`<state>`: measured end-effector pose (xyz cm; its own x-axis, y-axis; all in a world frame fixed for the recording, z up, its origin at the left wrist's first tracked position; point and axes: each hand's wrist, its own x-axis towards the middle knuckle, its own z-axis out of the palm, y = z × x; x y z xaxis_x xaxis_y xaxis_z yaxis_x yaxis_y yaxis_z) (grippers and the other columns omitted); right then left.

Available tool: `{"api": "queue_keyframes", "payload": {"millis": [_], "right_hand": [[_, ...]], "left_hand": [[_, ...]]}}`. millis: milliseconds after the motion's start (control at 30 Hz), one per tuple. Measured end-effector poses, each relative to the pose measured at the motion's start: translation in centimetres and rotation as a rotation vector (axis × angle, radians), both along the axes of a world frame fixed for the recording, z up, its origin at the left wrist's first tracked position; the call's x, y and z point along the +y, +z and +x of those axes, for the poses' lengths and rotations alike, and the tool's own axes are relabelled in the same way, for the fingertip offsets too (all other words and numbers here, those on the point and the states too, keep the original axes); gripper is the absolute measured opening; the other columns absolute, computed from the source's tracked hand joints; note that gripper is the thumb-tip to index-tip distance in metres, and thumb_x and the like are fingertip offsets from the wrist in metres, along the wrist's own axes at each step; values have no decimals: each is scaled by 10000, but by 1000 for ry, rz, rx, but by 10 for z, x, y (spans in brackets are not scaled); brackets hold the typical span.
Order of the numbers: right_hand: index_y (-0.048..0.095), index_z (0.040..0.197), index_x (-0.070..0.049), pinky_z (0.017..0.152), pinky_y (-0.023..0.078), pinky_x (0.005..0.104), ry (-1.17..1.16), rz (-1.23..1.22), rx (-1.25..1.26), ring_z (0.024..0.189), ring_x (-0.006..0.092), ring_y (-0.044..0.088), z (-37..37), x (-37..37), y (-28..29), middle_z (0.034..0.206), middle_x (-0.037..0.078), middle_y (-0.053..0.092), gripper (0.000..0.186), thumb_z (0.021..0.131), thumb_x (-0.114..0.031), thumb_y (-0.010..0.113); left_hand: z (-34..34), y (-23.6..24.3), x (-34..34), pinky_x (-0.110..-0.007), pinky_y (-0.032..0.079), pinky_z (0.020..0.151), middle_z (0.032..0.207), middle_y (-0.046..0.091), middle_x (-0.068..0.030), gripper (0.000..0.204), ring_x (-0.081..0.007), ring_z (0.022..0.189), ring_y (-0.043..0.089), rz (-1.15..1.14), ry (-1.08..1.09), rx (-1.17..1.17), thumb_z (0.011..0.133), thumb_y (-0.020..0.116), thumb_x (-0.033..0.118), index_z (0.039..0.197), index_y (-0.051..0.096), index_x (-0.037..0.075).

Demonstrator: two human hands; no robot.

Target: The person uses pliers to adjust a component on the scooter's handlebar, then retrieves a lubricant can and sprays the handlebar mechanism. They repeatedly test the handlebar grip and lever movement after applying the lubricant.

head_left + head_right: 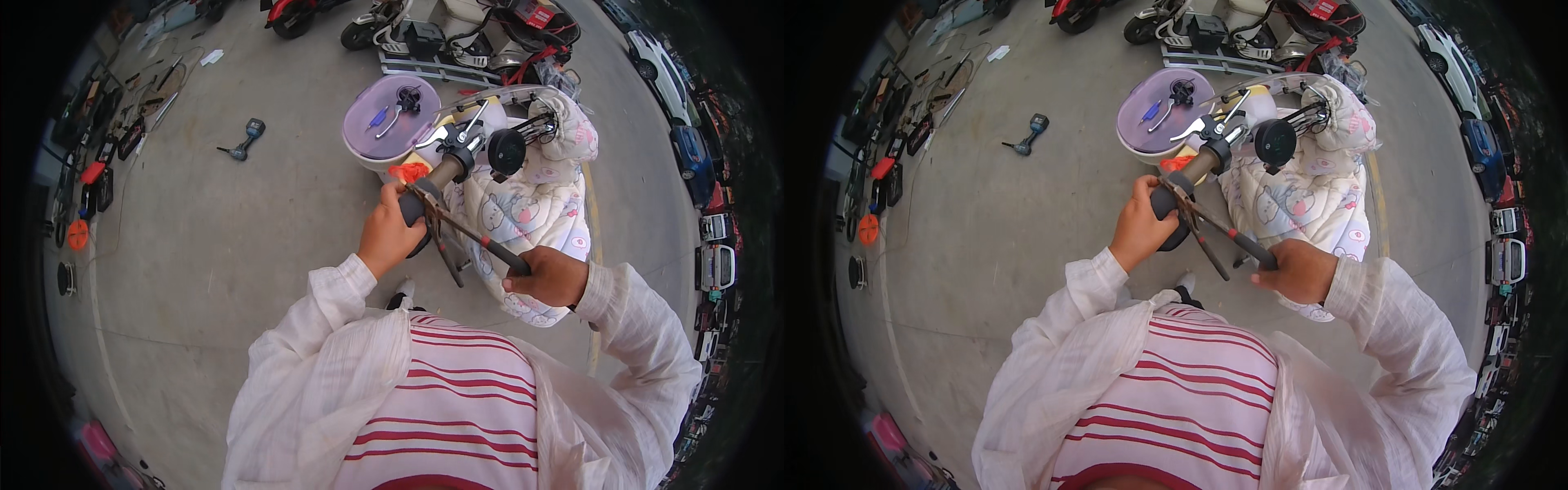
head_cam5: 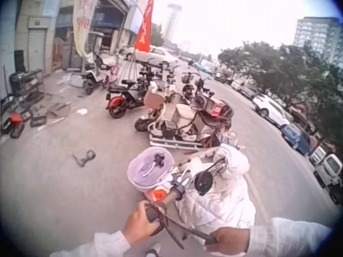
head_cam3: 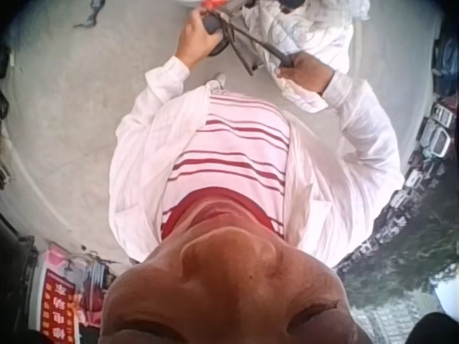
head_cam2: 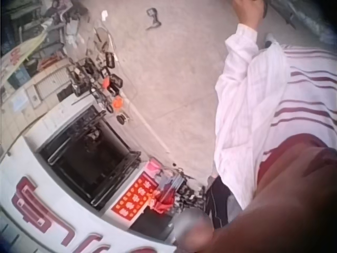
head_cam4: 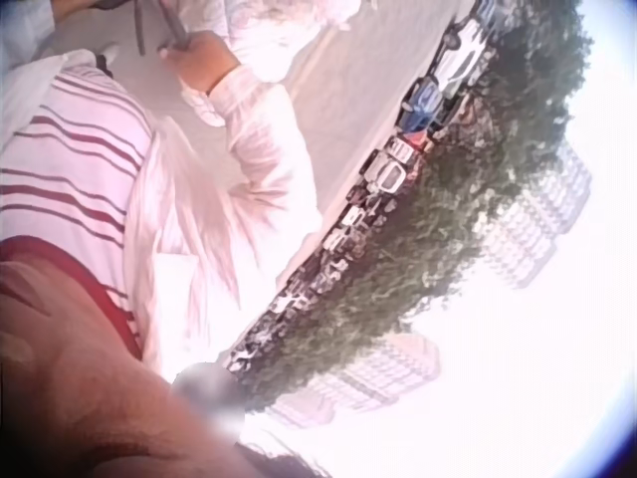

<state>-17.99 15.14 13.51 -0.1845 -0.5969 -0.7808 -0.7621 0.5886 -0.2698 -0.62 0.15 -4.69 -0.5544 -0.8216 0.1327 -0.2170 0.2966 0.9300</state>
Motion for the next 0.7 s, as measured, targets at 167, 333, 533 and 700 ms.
{"api": "queue_keyframes", "payload": {"millis": [167, 333, 533, 700], "right_hand": [[625, 833, 41, 646, 454, 384, -27, -55, -32, 637, 268, 583, 1, 3, -9, 642, 166, 575, 361, 877, -318, 640], [618, 836, 41, 612, 453, 374, -70, -46, -59, 601, 243, 574, -1, 6, -9, 603, 136, 554, 363, 890, -318, 629], [651, 891, 8, 638, 451, 330, -81, 14, -26, 639, 174, 534, 4, -2, -5, 685, 71, 600, 303, 897, -295, 645], [646, 884, 15, 628, 443, 322, -113, -33, -35, 637, 155, 517, 3, 7, -11, 659, 66, 571, 298, 899, -282, 645]], "left_hand": [[7, -4, -2, -415, 496, 795, 1006, 631, -212, 558, -387, 885, 634, -160, 53, 73, 728, 698, 97, 1181, 386, 2], [39, -5, 37, -402, 456, 847, 1146, 568, -203, 532, -309, 1029, 567, 303, -349, 30, 809, 701, 252, 1169, 429, -30], [-15, -69, 73, -362, 250, 1104, 1359, 397, -155, 654, -244, 1306, 360, 1001, -500, 47, 944, 519, 476, 1358, 309, 15], [-34, -69, 79, -432, 158, 1157, 1382, 353, -178, 752, -269, 1360, 281, 1301, -587, 280, 889, 480, 620, 1358, 295, 61]]}}
